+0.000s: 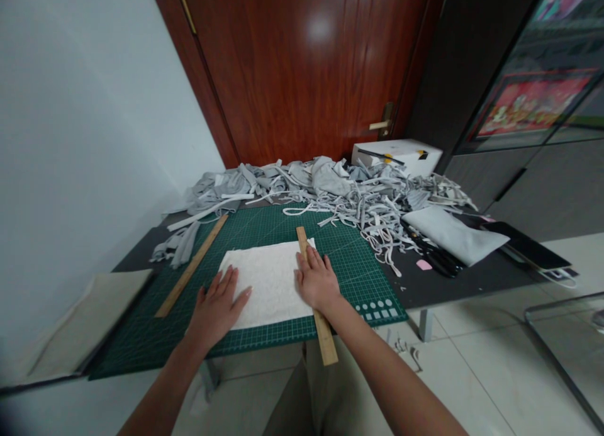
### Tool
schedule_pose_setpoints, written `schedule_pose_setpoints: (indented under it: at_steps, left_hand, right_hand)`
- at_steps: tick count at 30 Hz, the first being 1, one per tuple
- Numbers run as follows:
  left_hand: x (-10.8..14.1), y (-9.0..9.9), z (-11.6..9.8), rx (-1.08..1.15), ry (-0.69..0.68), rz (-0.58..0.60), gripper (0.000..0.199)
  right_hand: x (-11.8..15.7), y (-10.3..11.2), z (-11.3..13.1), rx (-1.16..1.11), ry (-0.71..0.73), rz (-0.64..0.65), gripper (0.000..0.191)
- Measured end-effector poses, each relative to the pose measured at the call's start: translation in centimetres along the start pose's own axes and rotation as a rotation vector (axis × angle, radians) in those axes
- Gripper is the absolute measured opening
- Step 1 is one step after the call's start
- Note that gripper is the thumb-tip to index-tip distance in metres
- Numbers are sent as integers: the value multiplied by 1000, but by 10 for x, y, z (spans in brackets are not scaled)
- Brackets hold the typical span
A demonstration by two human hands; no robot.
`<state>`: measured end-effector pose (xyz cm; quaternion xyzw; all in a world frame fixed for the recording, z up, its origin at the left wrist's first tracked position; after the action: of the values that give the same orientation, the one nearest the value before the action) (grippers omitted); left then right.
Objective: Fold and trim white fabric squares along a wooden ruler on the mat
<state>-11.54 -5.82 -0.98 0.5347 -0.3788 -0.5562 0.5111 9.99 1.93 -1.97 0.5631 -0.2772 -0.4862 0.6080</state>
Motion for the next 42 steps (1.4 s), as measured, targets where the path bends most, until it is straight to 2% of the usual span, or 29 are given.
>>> schedule_pose_setpoints:
  at_steps: [4, 9, 14, 18, 23, 26, 31, 33, 36, 39, 42]
  left_hand:
    - [-5, -5, 11, 62, 23, -2, 52]
    - [-22, 4, 36, 82, 252, -50, 52]
    - [-43, 6, 43, 154, 394, 213, 47]
    - [-51, 9, 42, 165, 397, 248, 39]
    - [-46, 17, 38, 182, 392, 169, 28]
    - [-40, 17, 34, 179, 359, 106, 29]
    - [-30, 14, 33, 13, 291, 25, 30]
    - [-28, 15, 36, -14, 326, 49, 34]
    - [-33, 17, 43, 38, 375, 159, 37]
    - [-47, 16, 48, 102, 393, 264, 38]
    - [-65, 14, 49, 132, 393, 276, 44]
  right_hand:
    - [1, 1, 0, 7, 5, 7, 52]
    - [2, 0, 1, 29, 14, -13, 51]
    - [2, -1, 1, 32, -7, 7, 52]
    - [2, 0, 2, 30, -7, 16, 51]
    - [3, 1, 3, 15, -5, 2, 51]
    - [3, 1, 3, 6, -5, -1, 51]
    - [2, -1, 3, 0, 6, 5, 52]
    - [2, -2, 4, 3, 5, -2, 51]
    - [2, -2, 4, 11, 0, -19, 51]
    - [2, -2, 4, 16, -4, -13, 51]
    - [3, -3, 4, 13, -9, 9, 51]
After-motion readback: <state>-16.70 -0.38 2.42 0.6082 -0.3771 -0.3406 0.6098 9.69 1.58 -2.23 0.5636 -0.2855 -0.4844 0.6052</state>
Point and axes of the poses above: each hand's wrist, its own x-axis away from the middle knuckle, its own y-axis out of the back of the hand, z = x × y, the point moved 4 cm from there along -x, towards the middle knuckle, and after that the axes turned 2 degrees about -z, right-handed, at the moved point
